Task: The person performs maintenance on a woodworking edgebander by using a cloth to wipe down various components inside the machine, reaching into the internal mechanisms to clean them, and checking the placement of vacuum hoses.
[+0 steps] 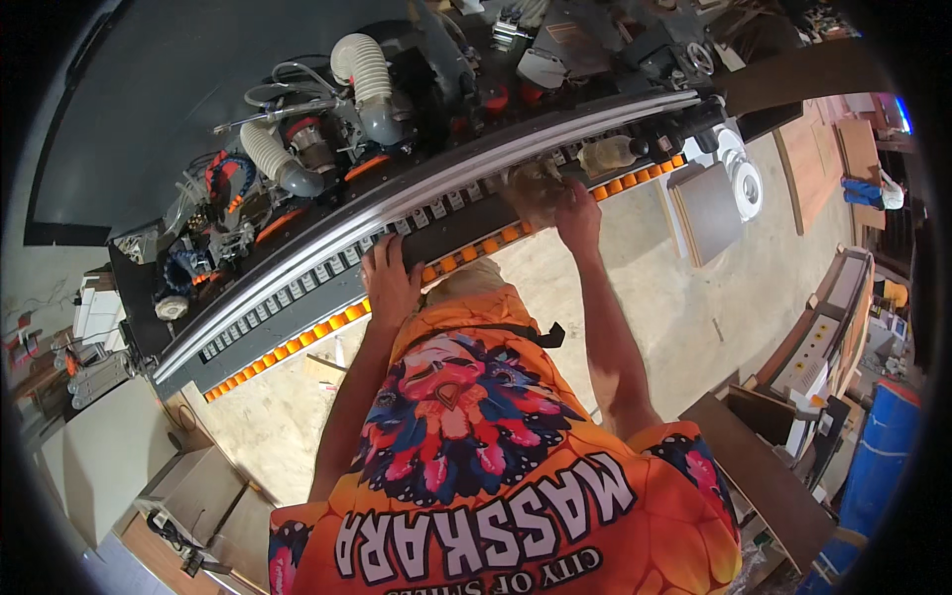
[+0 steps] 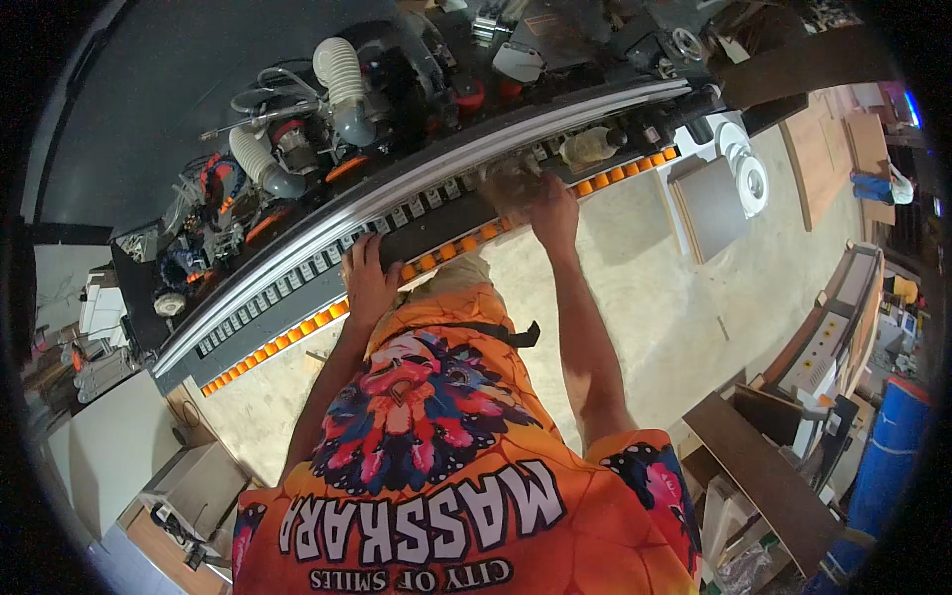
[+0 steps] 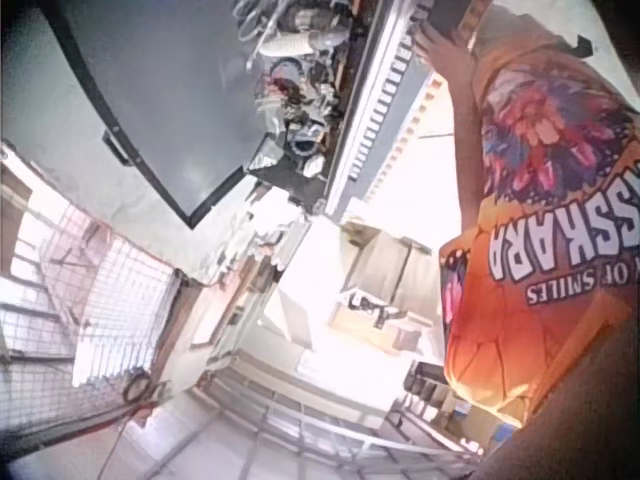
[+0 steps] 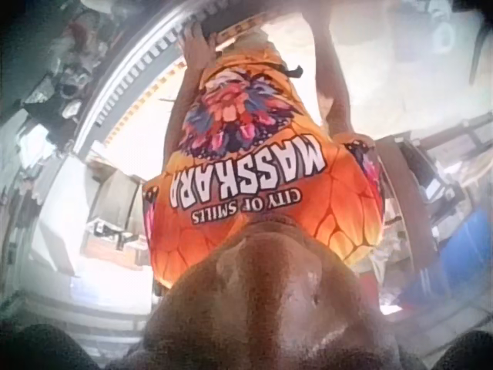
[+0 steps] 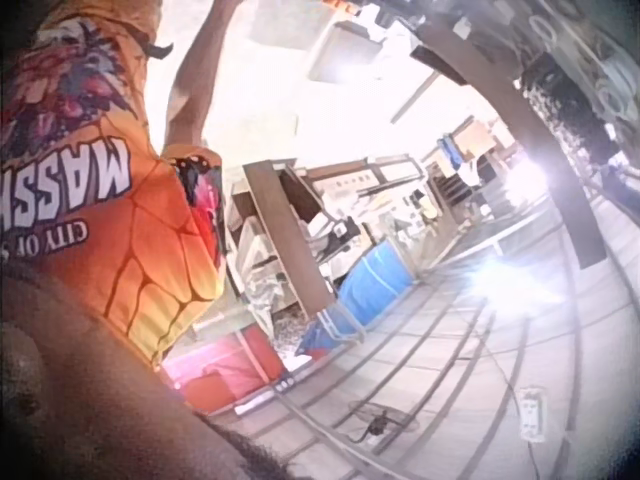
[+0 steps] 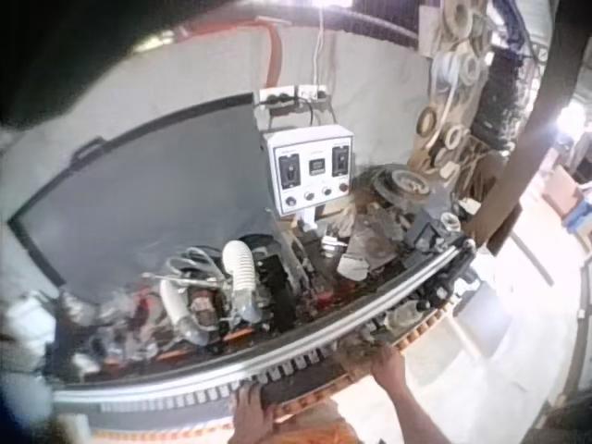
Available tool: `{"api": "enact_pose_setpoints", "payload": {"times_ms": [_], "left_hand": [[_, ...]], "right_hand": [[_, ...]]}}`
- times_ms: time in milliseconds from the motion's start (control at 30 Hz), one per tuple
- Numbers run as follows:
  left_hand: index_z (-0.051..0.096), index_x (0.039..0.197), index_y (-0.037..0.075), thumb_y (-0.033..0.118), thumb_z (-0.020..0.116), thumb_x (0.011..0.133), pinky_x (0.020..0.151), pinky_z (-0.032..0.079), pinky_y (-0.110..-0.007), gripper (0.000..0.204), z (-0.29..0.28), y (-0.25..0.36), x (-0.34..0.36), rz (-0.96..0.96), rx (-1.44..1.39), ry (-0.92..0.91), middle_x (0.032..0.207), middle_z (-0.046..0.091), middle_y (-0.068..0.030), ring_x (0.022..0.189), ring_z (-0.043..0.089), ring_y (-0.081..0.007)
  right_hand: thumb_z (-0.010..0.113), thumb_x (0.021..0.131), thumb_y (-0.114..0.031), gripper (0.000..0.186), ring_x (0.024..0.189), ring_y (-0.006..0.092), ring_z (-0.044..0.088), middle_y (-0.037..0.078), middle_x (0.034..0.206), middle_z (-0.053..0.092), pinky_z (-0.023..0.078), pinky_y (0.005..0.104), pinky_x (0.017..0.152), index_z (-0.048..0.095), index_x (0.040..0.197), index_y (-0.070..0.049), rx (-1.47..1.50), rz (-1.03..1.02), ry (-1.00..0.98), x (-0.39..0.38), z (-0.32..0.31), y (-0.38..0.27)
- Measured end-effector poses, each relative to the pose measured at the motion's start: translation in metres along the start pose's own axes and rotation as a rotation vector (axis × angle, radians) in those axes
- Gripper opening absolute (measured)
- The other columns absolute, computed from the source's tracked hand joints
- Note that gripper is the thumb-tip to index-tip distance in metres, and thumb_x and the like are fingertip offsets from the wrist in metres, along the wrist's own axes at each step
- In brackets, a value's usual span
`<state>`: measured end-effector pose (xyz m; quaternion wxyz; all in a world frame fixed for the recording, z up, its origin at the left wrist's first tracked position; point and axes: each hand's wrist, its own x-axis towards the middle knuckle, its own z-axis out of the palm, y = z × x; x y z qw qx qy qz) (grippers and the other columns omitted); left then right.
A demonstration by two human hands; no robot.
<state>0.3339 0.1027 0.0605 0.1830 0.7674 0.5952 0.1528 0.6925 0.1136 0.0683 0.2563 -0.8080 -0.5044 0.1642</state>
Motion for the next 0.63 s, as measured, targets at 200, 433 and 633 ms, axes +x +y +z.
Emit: {"api": "enact_pose_setpoints", "payload": {"times_ms": [200,433,633], "left_hand": [[0.057,0.139,0.0,0.023,0.08,0.084,0.096,0.049,-0.055,0.064,0.04,-0.025,-0.02,-0.305,-0.286,0.148,0.118,0.064,-0.022,0.11,0.059,-0.0408],[0.041,0.151,-0.007,0.024,0.076,0.092,0.078,0.054,-0.033,0.075,0.035,-0.011,-0.026,-0.786,-1.423,0.082,0.101,0.071,-0.0117,0.09,0.066,-0.017],[0.036,0.154,-0.003,0.021,0.078,0.09,0.078,0.056,-0.032,0.08,0.042,-0.004,-0.008,-0.758,-1.342,0.11,0.109,0.068,-0.0077,0.094,0.068,-0.0176]], "right_hand": [[0.072,0.084,-0.019,0.044,0.109,0.0457,0.064,0.024,0.114,0.069,0.053,0.0521,0.091,0.067,0.126,-0.007,-0.238,-0.297,-0.026,-0.022,0.019,-0.058],[0.074,0.09,-0.016,0.045,0.074,0.0233,0.073,0.015,0.086,0.073,0.057,0.0337,0.063,0.062,0.127,0.007,0.412,-0.035,-0.48,-0.033,0.149,-0.095],[0.075,0.087,-0.018,0.051,0.079,0.0205,0.071,0.009,0.081,0.073,0.058,0.0408,0.083,0.062,0.132,0.003,0.053,-0.682,-0.347,0.005,0.155,-0.048]]}}
